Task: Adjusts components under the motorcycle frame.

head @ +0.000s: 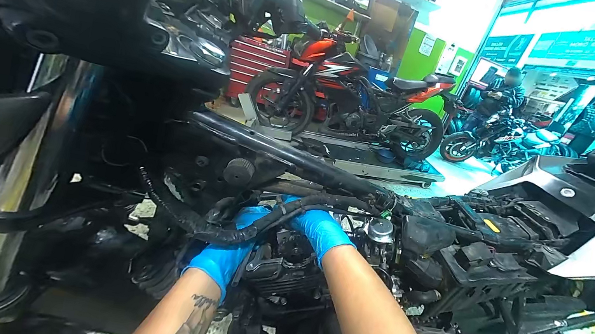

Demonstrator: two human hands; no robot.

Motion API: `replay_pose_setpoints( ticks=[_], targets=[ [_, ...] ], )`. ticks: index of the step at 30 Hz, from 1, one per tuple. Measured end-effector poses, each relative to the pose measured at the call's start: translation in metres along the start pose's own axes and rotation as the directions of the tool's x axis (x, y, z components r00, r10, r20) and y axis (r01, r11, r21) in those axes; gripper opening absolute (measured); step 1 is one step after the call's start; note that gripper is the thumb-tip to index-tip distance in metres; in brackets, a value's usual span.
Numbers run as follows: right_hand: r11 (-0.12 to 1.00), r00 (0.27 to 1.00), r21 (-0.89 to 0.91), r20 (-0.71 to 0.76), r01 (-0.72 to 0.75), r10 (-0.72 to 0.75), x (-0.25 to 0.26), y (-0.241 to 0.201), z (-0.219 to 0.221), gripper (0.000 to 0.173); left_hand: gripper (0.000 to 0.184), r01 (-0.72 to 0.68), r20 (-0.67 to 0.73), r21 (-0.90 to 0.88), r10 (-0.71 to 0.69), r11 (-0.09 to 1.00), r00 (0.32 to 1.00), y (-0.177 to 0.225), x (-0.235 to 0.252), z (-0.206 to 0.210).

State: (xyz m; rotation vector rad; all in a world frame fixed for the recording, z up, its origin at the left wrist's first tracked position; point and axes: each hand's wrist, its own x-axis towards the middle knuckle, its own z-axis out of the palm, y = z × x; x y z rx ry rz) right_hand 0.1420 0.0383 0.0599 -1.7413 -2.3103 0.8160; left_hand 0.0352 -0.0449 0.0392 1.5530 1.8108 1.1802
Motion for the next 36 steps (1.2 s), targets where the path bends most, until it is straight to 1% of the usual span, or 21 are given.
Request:
replay_pose_setpoints(
  ticks=[1, 2, 3, 4, 5, 6, 7, 9, 10, 11, 15, 18, 21, 22, 25, 26, 29, 31, 33, 35, 36],
  targets=[
    [1.000, 1.000, -0.004, -0.004, 0.002, -0.002, 0.001, 0.001, 0.001, 0.040, 0.028, -0.172, -0.052, -0.011, 0.171, 0.985, 0.984, -0.034, 0.014, 0.008],
    [1.000, 1.000, -0.005, -0.008, -0.002, 0.002, 0.003, 0.001, 0.002, 0.040, 0.028, -0.254, -0.069, -0.034, 0.251, 0.967, 0.965, -0.052, 0.023, 0.012],
    [1.000, 1.000, 0.002, -0.004, -0.015, 0.015, 0.003, 0.001, 0.002, 0.040, 0.029, -0.116, -0.009, -0.044, 0.115, 0.992, 0.993, -0.038, 0.018, 0.008],
    [1.000, 1.000, 0.003, -0.001, -0.023, 0.023, 0.003, 0.001, 0.002, 0.040, 0.031, 0.043, 0.036, -0.026, -0.043, 0.999, 0.998, -0.018, 0.011, 0.004],
    [0.999, 0.999, 0.009, 0.004, -0.031, 0.031, 0.002, 0.001, 0.001, 0.040, 0.032, 0.159, 0.046, -0.008, -0.158, 0.987, 0.986, -0.004, 0.008, 0.002],
    [0.999, 0.999, 0.011, 0.006, -0.035, 0.035, 0.001, 0.001, 0.001, 0.041, 0.033, 0.214, 0.039, -0.004, -0.214, 0.977, 0.976, 0.000, 0.007, 0.003],
    [0.999, 0.999, 0.010, 0.003, -0.032, 0.032, 0.000, 0.001, 0.001, 0.041, 0.034, 0.207, 0.028, -0.014, -0.206, 0.978, 0.978, -0.006, 0.009, 0.004],
    [0.999, 0.999, 0.022, -0.001, -0.036, 0.036, -0.004, 0.001, 0.000, 0.040, 0.036, 0.088, 0.009, -0.039, -0.088, 0.995, 0.996, -0.045, 0.026, 0.010],
    [0.997, 0.998, 0.050, 0.010, -0.061, 0.061, -0.008, 0.000, -0.002, 0.041, 0.035, 0.015, -0.008, -0.048, -0.016, 0.999, 1.000, -0.059, 0.034, 0.013],
    [0.995, 0.997, 0.061, 0.017, -0.075, 0.074, -0.010, -0.001, -0.003, 0.041, 0.034, -0.012, -0.022, -0.045, 0.011, 0.999, 1.000, -0.065, 0.038, 0.015],
    [0.998, 0.999, 0.050, 0.008, -0.037, 0.037, -0.009, 0.001, -0.002, 0.041, 0.043, 0.055, -0.043, 0.143, -0.049, 0.988, 0.998, -0.053, 0.024, 0.008],
    [0.999, 0.999, 0.020, 0.021, -0.039, 0.039, -0.006, 0.000, -0.002, 0.041, 0.042, 0.149, -0.067, 0.155, -0.140, 0.977, 0.988, -0.042, 0.017, 0.006],
    [1.000, 1.000, 0.009, 0.001, -0.018, 0.018, 0.000, 0.001, 0.001, 0.040, 0.042, 0.238, -0.012, 0.146, -0.239, 0.960, 0.971, -0.043, 0.017, 0.006],
    [1.000, 1.000, 0.006, 0.001, -0.007, 0.007, 0.001, 0.001, 0.001, 0.040, 0.041, 0.212, -0.042, 0.114, -0.209, 0.970, 0.977, -0.045, 0.018, 0.007],
    [1.000, 1.000, -0.018, -0.021, 0.019, -0.019, 0.006, 0.004, 0.006, 0.040, 0.040, 0.013, -0.161, 0.091, 0.002, 0.996, 0.987, -0.060, 0.024, 0.012],
    [1.000, 1.000, -0.023, -0.016, 0.013, -0.014, 0.006, 0.004, 0.005, 0.041, 0.039, -0.015, -0.164, 0.097, 0.030, 0.995, 0.986, -0.066, 0.026, 0.013],
    [0.999, 0.999, 0.002, 0.013, -0.033, 0.033, -0.004, 0.000, 0.000, 0.041, 0.040, 0.075, -0.087, 0.116, -0.065, 0.990, 0.994, -0.071, 0.026, 0.011],
    [0.999, 0.999, 0.012, 0.012, -0.037, 0.037, -0.003, -0.001, 0.000, 0.041, 0.042, 0.178, -0.042, 0.118, -0.175, 0.977, 0.984, -0.056, 0.021, 0.004],
    [1.000, 1.000, 0.020, -0.009, -0.018, 0.018, 0.001, 0.001, 0.002, 0.040, 0.044, 0.171, -0.061, 0.077, -0.166, 0.982, 0.984, -0.051, 0.020, 0.003],
    [1.000, 1.000, 0.021, -0.014, -0.006, 0.006, 0.003, 0.002, 0.004, 0.040, 0.042, 0.149, -0.074, 0.091, -0.143, 0.985, 0.987, -0.052, 0.023, 0.005],
    [1.000, 1.000, 0.014, -0.009, -0.005, 0.005, 0.002, 0.003, 0.003, 0.040, 0.039, 0.175, -0.058, 0.108, -0.170, 0.979, 0.984, -0.043, 0.024, 0.006]
  ],
)
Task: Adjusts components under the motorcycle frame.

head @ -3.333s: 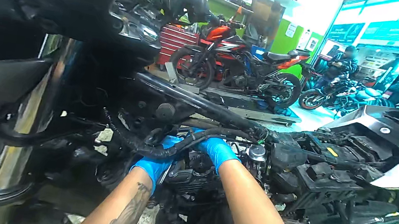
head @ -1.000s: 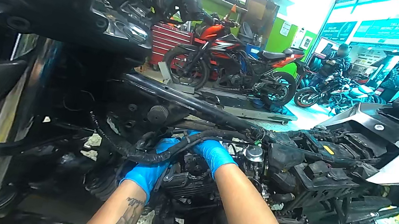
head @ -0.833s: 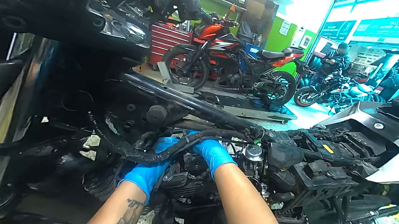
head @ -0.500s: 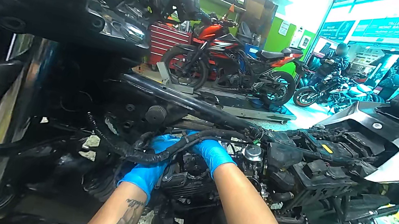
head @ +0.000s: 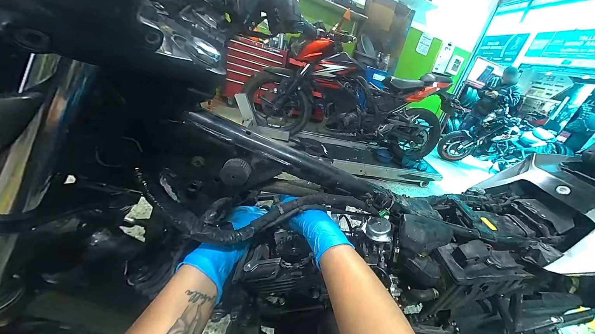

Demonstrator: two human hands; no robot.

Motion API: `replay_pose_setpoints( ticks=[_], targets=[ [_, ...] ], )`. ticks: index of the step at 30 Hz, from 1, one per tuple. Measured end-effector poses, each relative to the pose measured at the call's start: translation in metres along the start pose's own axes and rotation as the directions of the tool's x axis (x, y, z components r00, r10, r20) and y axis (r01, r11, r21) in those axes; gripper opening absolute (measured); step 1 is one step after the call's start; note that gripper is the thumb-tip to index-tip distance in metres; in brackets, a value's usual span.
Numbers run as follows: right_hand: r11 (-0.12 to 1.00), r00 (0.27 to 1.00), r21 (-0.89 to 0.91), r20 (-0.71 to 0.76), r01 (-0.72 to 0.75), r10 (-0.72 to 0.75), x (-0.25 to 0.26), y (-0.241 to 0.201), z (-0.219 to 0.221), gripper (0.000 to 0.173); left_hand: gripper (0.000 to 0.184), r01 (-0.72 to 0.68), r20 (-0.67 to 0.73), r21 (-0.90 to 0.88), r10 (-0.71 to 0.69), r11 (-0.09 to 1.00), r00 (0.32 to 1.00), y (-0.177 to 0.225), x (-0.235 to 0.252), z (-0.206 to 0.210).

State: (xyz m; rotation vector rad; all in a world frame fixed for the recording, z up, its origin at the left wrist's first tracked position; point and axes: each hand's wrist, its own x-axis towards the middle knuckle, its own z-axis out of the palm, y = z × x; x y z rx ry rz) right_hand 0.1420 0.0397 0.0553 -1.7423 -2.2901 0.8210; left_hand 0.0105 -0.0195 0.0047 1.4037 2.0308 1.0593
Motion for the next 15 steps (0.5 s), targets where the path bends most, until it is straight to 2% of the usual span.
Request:
replay_pose_setpoints(
  ticks=[2, 5, 8, 10, 11, 13, 15],
  targets=[
    [1.000, 1.000, 0.009, 0.007, -0.008, 0.008, -0.004, 0.000, -0.002, 0.040, 0.032, 0.068, 0.041, -0.054, -0.066, 0.996, 0.997, 0.028, -0.004, -0.003],
    [0.999, 1.000, 0.039, -0.009, -0.002, 0.002, -0.004, 0.001, 0.000, 0.040, 0.029, -0.070, -0.002, -0.271, 0.072, 0.960, 0.997, 0.006, 0.008, 0.001],
    [1.000, 1.000, 0.026, -0.010, 0.016, -0.016, 0.001, 0.003, 0.002, 0.040, 0.028, -0.094, 0.061, -0.307, 0.118, 0.947, 0.991, -0.002, 0.013, -0.001],
    [0.999, 0.999, 0.029, -0.016, 0.031, -0.031, 0.000, 0.004, 0.001, 0.039, 0.027, -0.154, -0.022, -0.380, 0.157, 0.912, 0.987, -0.007, 0.013, 0.006],
    [0.999, 0.999, 0.034, -0.014, 0.032, -0.031, -0.003, 0.003, 0.000, 0.039, 0.027, -0.144, -0.029, -0.414, 0.145, 0.899, 0.989, -0.002, 0.010, 0.007],
    [0.998, 1.000, 0.062, 0.006, 0.006, -0.006, -0.010, 0.001, -0.004, 0.038, 0.020, -0.008, 0.072, -0.409, 0.041, 0.912, 0.997, 0.028, -0.002, -0.001],
    [0.997, 1.000, 0.074, 0.014, -0.014, 0.013, -0.011, 0.001, -0.004, 0.039, 0.023, -0.155, 0.029, -0.460, 0.189, 0.874, 0.981, 0.019, -0.003, 0.001]
  ],
)
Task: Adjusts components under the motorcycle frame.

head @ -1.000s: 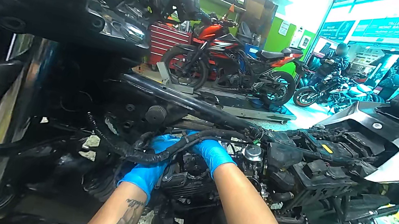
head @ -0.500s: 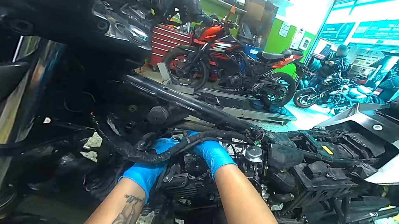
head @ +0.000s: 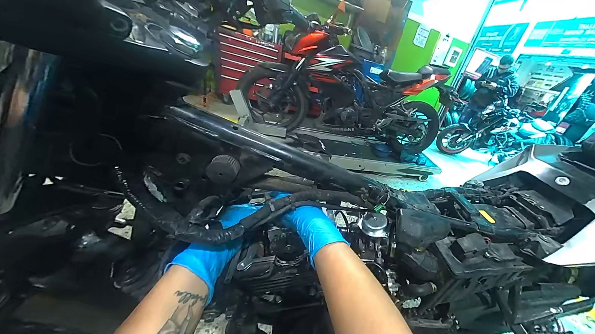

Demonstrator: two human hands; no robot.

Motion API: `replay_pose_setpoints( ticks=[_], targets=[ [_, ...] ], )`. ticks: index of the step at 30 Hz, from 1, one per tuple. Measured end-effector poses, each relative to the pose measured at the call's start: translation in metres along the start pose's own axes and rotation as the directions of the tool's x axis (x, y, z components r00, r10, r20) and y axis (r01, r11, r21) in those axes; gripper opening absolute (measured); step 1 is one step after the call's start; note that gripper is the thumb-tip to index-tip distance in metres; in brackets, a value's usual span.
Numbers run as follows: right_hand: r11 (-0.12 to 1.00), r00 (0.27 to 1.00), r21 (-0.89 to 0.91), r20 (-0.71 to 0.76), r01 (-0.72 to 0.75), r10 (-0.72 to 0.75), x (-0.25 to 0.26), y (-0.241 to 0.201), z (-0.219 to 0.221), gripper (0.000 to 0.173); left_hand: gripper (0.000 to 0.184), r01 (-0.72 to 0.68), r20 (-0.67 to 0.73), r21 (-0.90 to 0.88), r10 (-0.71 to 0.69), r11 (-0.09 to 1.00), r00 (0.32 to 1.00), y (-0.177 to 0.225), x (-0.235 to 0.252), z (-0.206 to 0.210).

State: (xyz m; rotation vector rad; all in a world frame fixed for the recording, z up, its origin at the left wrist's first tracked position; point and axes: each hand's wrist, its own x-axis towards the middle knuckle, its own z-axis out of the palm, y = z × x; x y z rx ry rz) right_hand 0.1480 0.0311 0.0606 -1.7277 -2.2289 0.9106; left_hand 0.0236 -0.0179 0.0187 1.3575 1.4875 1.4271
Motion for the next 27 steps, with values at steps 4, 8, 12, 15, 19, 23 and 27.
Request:
replay_pose_setpoints(
  ticks=[4, 8, 12, 15, 19, 23, 27],
  targets=[
    [0.999, 0.999, -0.021, -0.022, 0.049, -0.049, 0.012, 0.002, 0.005, 0.038, 0.023, -0.083, 0.116, -0.026, 0.086, 0.996, 0.990, 0.003, 0.002, -0.004],
    [0.999, 0.998, -0.017, -0.034, 0.052, -0.052, 0.011, 0.003, 0.004, 0.039, 0.018, -0.020, -0.161, -0.088, 0.006, 0.996, 0.987, 0.033, -0.016, 0.009],
    [0.997, 0.997, -0.010, -0.028, 0.075, -0.075, 0.013, 0.003, 0.004, 0.039, 0.037, 0.035, -0.184, 0.050, -0.025, 0.998, 0.983, 0.034, -0.019, 0.006],
    [0.996, 0.996, -0.012, -0.036, 0.083, -0.084, 0.019, 0.006, 0.007, 0.038, 0.034, 0.053, -0.209, 0.098, -0.031, 0.994, 0.977, 0.033, -0.018, 0.006],
    [1.000, 1.000, -0.008, 0.004, 0.024, -0.024, 0.009, 0.004, 0.003, 0.039, 0.028, 0.069, -0.183, 0.038, -0.061, 0.997, 0.981, 0.032, -0.019, 0.009],
    [0.999, 1.000, 0.042, 0.000, 0.004, -0.004, 0.004, 0.004, 0.002, 0.038, 0.025, 0.085, -0.115, 0.099, -0.074, 0.991, 0.991, 0.033, -0.019, 0.008],
    [0.999, 1.000, 0.038, -0.010, 0.027, -0.026, 0.008, 0.005, 0.004, 0.039, 0.024, 0.074, -0.118, 0.112, -0.061, 0.991, 0.991, 0.034, -0.018, 0.008]
  ],
)
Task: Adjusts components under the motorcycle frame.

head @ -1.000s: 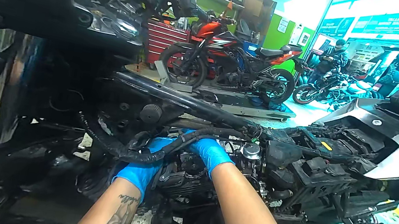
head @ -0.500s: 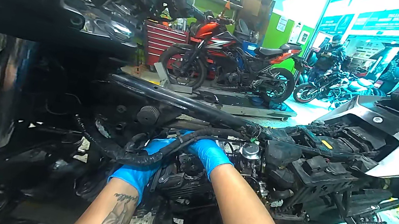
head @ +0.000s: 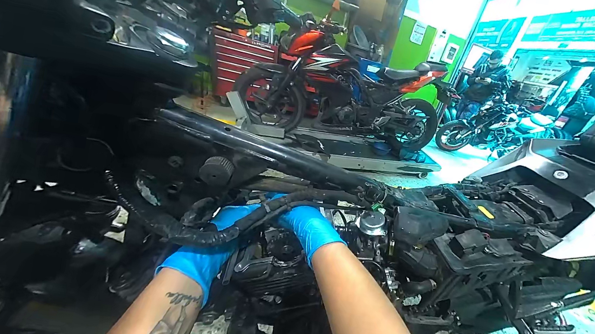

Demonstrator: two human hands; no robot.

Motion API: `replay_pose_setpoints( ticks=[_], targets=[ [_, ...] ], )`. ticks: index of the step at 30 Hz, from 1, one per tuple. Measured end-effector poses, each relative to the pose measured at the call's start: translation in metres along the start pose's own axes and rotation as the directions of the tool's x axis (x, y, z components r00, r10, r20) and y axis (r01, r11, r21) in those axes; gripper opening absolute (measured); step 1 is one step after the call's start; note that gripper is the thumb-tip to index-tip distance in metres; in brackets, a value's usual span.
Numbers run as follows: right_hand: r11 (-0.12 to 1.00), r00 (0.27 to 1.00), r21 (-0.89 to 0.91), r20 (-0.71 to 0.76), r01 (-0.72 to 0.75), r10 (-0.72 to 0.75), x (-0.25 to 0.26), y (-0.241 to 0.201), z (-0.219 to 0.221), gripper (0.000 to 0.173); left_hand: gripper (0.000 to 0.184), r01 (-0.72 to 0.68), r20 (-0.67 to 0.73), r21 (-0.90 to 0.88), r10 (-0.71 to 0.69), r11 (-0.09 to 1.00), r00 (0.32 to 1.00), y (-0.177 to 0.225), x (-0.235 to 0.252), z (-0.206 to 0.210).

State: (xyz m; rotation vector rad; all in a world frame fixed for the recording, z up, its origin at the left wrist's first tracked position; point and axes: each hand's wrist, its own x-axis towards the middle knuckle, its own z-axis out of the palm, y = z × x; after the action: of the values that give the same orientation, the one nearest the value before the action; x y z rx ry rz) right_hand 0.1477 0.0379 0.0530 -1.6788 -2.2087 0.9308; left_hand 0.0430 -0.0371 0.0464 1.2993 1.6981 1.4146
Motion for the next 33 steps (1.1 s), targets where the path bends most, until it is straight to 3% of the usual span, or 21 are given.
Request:
replay_pose_setpoints(
  ticks=[2, 4, 7, 10, 12, 13, 16, 18, 19, 20, 21, 22, 23, 24, 25, 26, 30, 33],
  targets=[
    [0.999, 1.000, -0.024, -0.011, 0.029, -0.029, 0.003, 0.001, 0.002, 0.038, 0.018, -0.090, 0.008, -0.109, 0.092, 0.990, 0.996, -0.013, 0.004, 0.000],
    [0.999, 0.999, -0.017, -0.013, 0.034, -0.034, 0.002, 0.000, 0.001, 0.038, 0.028, -0.222, 0.046, -0.143, 0.230, 0.965, 0.972, -0.034, 0.011, -0.005],
    [1.000, 1.000, 0.005, -0.002, 0.022, -0.022, 0.001, -0.001, 0.000, 0.038, 0.032, -0.025, -0.088, 0.066, 0.031, 0.998, 0.996, -0.003, 0.000, 0.002],
    [1.000, 1.000, -0.015, 0.000, 0.022, -0.022, 0.001, -0.001, -0.001, 0.037, 0.039, -0.005, -0.121, 0.144, 0.023, 0.990, 0.992, 0.001, -0.001, 0.001],
    [1.000, 1.000, 0.019, 0.002, -0.003, 0.003, 0.000, -0.002, -0.001, 0.038, 0.027, -0.024, -0.072, 0.034, 0.026, 0.999, 0.997, 0.001, -0.003, 0.001],
    [1.000, 1.000, 0.022, 0.002, -0.001, 0.001, 0.000, -0.002, 0.000, 0.038, 0.012, -0.049, -0.069, -0.039, 0.046, 0.998, 0.997, -0.001, -0.001, 0.003],
    [1.000, 1.000, -0.005, 0.009, -0.008, 0.008, 0.000, -0.002, -0.001, 0.038, 0.016, -0.004, 0.084, -0.155, 0.017, 0.988, 0.996, 0.002, -0.001, 0.001],
    [0.999, 0.999, -0.035, 0.032, -0.030, 0.031, -0.004, -0.007, -0.005, 0.038, 0.016, 0.030, 0.064, -0.158, -0.020, 0.987, 0.998, 0.004, 0.000, 0.003],
    [0.999, 0.999, -0.037, 0.037, -0.036, 0.037, -0.006, -0.009, -0.006, 0.038, 0.015, -0.023, 0.040, -0.178, 0.031, 0.984, 0.999, -0.002, 0.003, 0.003],
    [0.999, 0.999, -0.031, 0.031, -0.035, 0.036, -0.006, -0.008, -0.006, 0.038, 0.012, -0.165, 0.028, -0.223, 0.175, 0.961, 0.984, -0.018, 0.009, 0.001],
    [0.999, 1.000, -0.026, 0.017, -0.026, 0.027, -0.004, -0.007, -0.004, 0.038, 0.010, -0.422, 0.071, -0.285, 0.458, 0.861, 0.886, -0.047, 0.025, -0.004],
    [1.000, 1.000, -0.012, 0.005, -0.016, 0.016, -0.003, -0.005, -0.003, 0.039, 0.016, -0.737, 0.108, -0.327, 0.798, 0.592, 0.593, -0.083, 0.057, -0.004],
    [1.000, 1.000, -0.002, 0.004, -0.010, 0.010, -0.003, -0.004, -0.003, 0.039, 0.016, -0.387, 0.098, -0.170, 0.406, 0.906, 0.909, -0.043, 0.025, -0.002],
    [1.000, 1.000, 0.000, 0.009, -0.008, 0.008, -0.005, -0.005, -0.004, 0.039, 0.019, -0.093, 0.104, -0.050, 0.097, 0.994, 0.990, -0.012, 0.012, 0.001],
    [1.000, 1.000, -0.008, 0.008, -0.004, 0.004, -0.006, -0.005, -0.004, 0.038, 0.019, 0.044, 0.101, 0.005, -0.044, 0.999, 0.994, 0.003, 0.006, 0.003],
    [1.000, 1.000, -0.017, 0.011, -0.002, 0.002, -0.006, -0.005, -0.004, 0.038, 0.019, 0.066, 0.072, 0.002, -0.066, 0.998, 0.995, 0.006, 0.001, 0.004],
    [0.999, 1.000, -0.043, 0.021, -0.012, 0.013, -0.002, -0.005, -0.004, 0.038, 0.026, -0.062, 0.040, -0.085, 0.066, 0.994, 0.997, -0.001, -0.007, 0.001],
    [0.999, 1.000, -0.039, 0.027, -0.001, 0.002, -0.003, -0.005, -0.004, 0.038, 0.025, -0.063, 0.056, -0.126, 0.070, 0.990, 0.996, -0.001, -0.008, 0.000]
  ],
)
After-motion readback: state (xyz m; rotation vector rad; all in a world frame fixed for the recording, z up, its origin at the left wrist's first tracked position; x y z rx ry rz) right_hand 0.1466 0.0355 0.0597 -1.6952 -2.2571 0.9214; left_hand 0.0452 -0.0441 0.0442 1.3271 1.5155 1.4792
